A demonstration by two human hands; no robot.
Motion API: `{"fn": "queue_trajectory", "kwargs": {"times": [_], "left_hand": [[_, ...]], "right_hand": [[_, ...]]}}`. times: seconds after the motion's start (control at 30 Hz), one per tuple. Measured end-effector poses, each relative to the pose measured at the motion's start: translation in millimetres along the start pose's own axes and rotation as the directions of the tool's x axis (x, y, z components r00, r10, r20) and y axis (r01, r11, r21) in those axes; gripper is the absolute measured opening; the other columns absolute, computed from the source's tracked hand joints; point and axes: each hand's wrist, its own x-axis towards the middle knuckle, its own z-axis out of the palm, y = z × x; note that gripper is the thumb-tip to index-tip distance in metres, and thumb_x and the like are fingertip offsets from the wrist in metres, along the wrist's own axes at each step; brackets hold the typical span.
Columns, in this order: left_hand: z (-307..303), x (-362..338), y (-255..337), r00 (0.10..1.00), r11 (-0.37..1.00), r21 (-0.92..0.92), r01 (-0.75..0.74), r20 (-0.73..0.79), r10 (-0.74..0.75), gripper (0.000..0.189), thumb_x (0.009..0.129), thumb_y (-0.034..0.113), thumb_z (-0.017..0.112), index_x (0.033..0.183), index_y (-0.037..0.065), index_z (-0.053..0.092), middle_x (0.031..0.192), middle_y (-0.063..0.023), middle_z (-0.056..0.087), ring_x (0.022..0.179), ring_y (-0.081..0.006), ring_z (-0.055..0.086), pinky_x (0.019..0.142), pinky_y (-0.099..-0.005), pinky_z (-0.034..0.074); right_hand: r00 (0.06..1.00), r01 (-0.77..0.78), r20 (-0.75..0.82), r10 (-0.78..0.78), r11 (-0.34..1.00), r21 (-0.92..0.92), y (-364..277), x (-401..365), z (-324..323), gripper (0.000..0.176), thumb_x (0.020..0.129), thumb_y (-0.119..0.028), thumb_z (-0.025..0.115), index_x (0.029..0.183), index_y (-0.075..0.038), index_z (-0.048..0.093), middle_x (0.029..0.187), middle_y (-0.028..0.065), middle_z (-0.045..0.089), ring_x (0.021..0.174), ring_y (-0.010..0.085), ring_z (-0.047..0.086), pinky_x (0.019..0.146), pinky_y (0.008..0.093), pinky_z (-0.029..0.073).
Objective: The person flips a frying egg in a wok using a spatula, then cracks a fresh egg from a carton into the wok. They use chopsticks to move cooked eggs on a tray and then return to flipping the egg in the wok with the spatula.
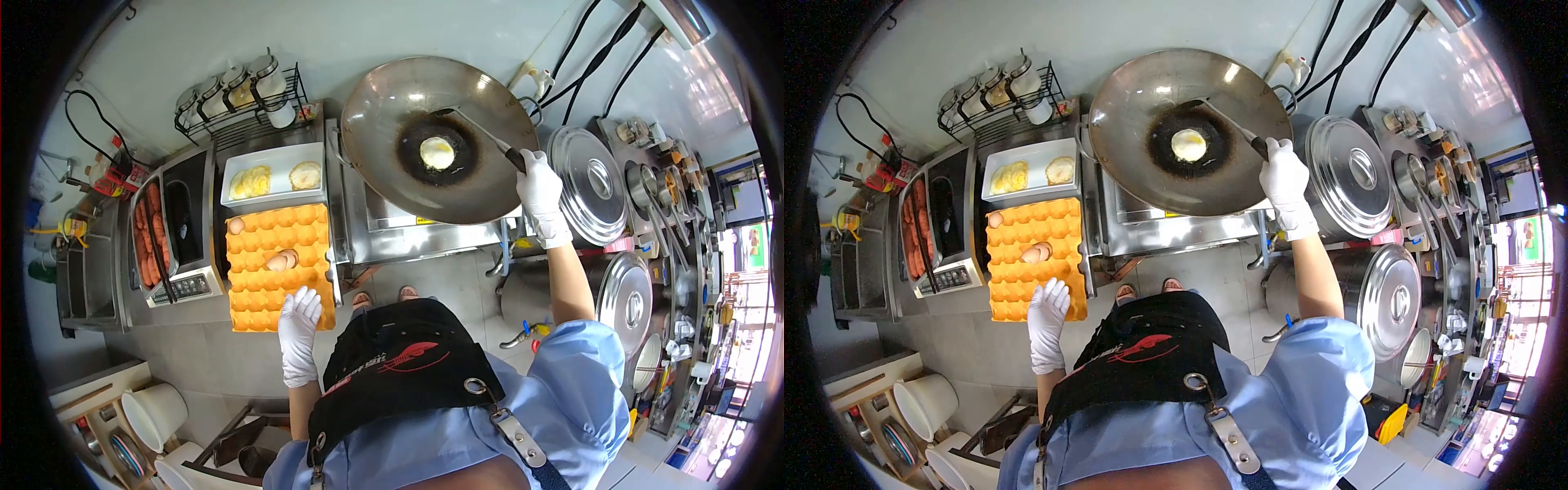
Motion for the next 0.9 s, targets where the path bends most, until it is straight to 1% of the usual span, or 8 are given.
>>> {"fn": "queue_trajectory", "kwargs": {"times": [0.23, 0.33, 0.4, 0.43, 0.5, 0.73, 0.8, 0.9], "left_hand": [[0.3, 1.8, 2.3, 1.000, 1.000, 0.011, -0.003, 0.010, 0.003, 0.052, 0.095, 0.039, 0.038, 0.127, -0.002, 0.040, 0.122, -0.0154, 0.050, 0.110, -0.0238, 0.050, 0.094, -0.0349, 0.040], [1.5, 2.7, 3.2, 1.000, 1.000, 0.011, 0.010, -0.011, -0.009, 0.052, 0.095, 0.039, 0.038, 0.127, -0.002, 0.040, 0.123, -0.0158, 0.049, 0.110, -0.0240, 0.050, 0.094, -0.0350, 0.039], [0.3, 3.6, 3.0, 1.000, 1.000, 0.009, 0.010, -0.006, -0.010, 0.052, 0.095, 0.039, 0.038, 0.127, -0.002, 0.039, 0.123, -0.0159, 0.049, 0.111, -0.0241, 0.050, 0.095, -0.0350, 0.039], [0.1, 4.0, 2.8, 1.000, 1.000, 0.005, 0.010, -0.002, -0.010, 0.053, 0.095, 0.039, 0.038, 0.127, -0.002, 0.039, 0.123, -0.0160, 0.049, 0.111, -0.0241, 0.049, 0.095, -0.0350, 0.039], [1.6, 3.4, 3.0, 1.000, 1.000, 0.007, 0.008, 0.000, -0.008, 0.053, 0.095, 0.039, 0.038, 0.128, -0.002, 0.039, 0.124, -0.0160, 0.049, 0.111, -0.0241, 0.049, 0.095, -0.0350, 0.039], [-2.3, 5.8, 0.8, 1.000, 1.000, -0.005, 0.014, 0.021, -0.014, 0.053, 0.094, 0.039, 0.040, 0.127, -0.002, 0.039, 0.123, -0.0161, 0.048, 0.111, -0.0245, 0.049, 0.095, -0.0352, 0.039], [-2.3, 5.6, 0.1, 1.000, 1.000, -0.002, 0.010, 0.022, -0.010, 0.054, 0.094, 0.040, 0.041, 0.127, -0.002, 0.039, 0.123, -0.0162, 0.048, 0.112, -0.0246, 0.049, 0.095, -0.0352, 0.039], [-1.2, 4.6, -0.7, 1.000, 1.000, 0.006, 0.006, 0.020, -0.006, 0.054, 0.093, 0.040, 0.041, 0.127, -0.002, 0.039, 0.123, -0.0162, 0.048, 0.112, -0.0249, 0.049, 0.095, -0.0354, 0.039]], "right_hand": [[0.980, -0.141, 0.155, 0.127, 0.986, 0.086, 19.3, -2.3, 6.9, 0.030, 0.069, -0.015, 0.065, 0.097, -0.007, 0.057, 0.087, 0.0151, 0.058, 0.077, 0.0326, 0.061, 0.065, 0.0414, 0.049], [0.933, -0.236, 0.305, 0.191, 0.964, 0.120, 37.6, 0.3, 15.8, 0.033, 0.072, -0.015, 0.064, 0.101, -0.004, 0.056, 0.085, 0.0182, 0.060, 0.079, 0.0345, 0.061, 0.067, 0.0421, 0.049], [0.822, -0.447, 0.501, 0.269, 0.851, 0.275, 46.0, 3.0, 21.3, 0.036, 0.075, -0.016, 0.062, 0.107, -0.001, 0.055, 0.076, 0.0173, 0.061, 0.070, 0.0286, 0.063, 0.060, 0.0370, 0.050], [0.823, -0.447, 0.499, 0.271, 0.852, 0.275, 50.9, 2.8, 21.9, 0.036, 0.075, -0.016, 0.062, 0.107, -0.001, 0.055, 0.076, 0.0173, 0.061, 0.070, 0.0286, 0.063, 0.060, 0.0370, 0.050], [0.613, -0.715, 0.716, 0.335, 0.620, 0.323, 40.6, 10.6, 0.8, 0.030, 0.080, -0.014, 0.057, 0.105, 0.003, 0.053, 0.066, 0.0070, 0.056, 0.047, 0.0123, 0.053, 0.039, 0.0262, 0.042], [0.500, -0.776, 0.813, 0.299, 0.571, 0.268, 51.7, 17.7, -2.4, 0.024, 0.084, -0.013, 0.051, 0.102, 0.002, 0.056, 0.062, 0.0049, 0.054, 0.041, 0.0106, 0.047, 0.035, 0.0245, 0.035], [0.426, -0.819, 0.867, 0.260, 0.519, 0.246, 45.7, 21.3, -5.8, 0.022, 0.086, -0.015, 0.050, 0.097, 0.002, 0.056, 0.055, 0.0036, 0.052, 0.037, 0.0124, 0.045, 0.032, 0.0254, 0.034], [0.408, -0.837, 0.886, 0.220, 0.478, 0.267, 32.3, 21.5, -1.8, 0.019, 0.086, -0.016, 0.050, 0.092, 0.001, 0.057, 0.056, 0.0043, 0.053, 0.037, 0.0120, 0.046, 0.032, 0.0250, 0.033]]}}
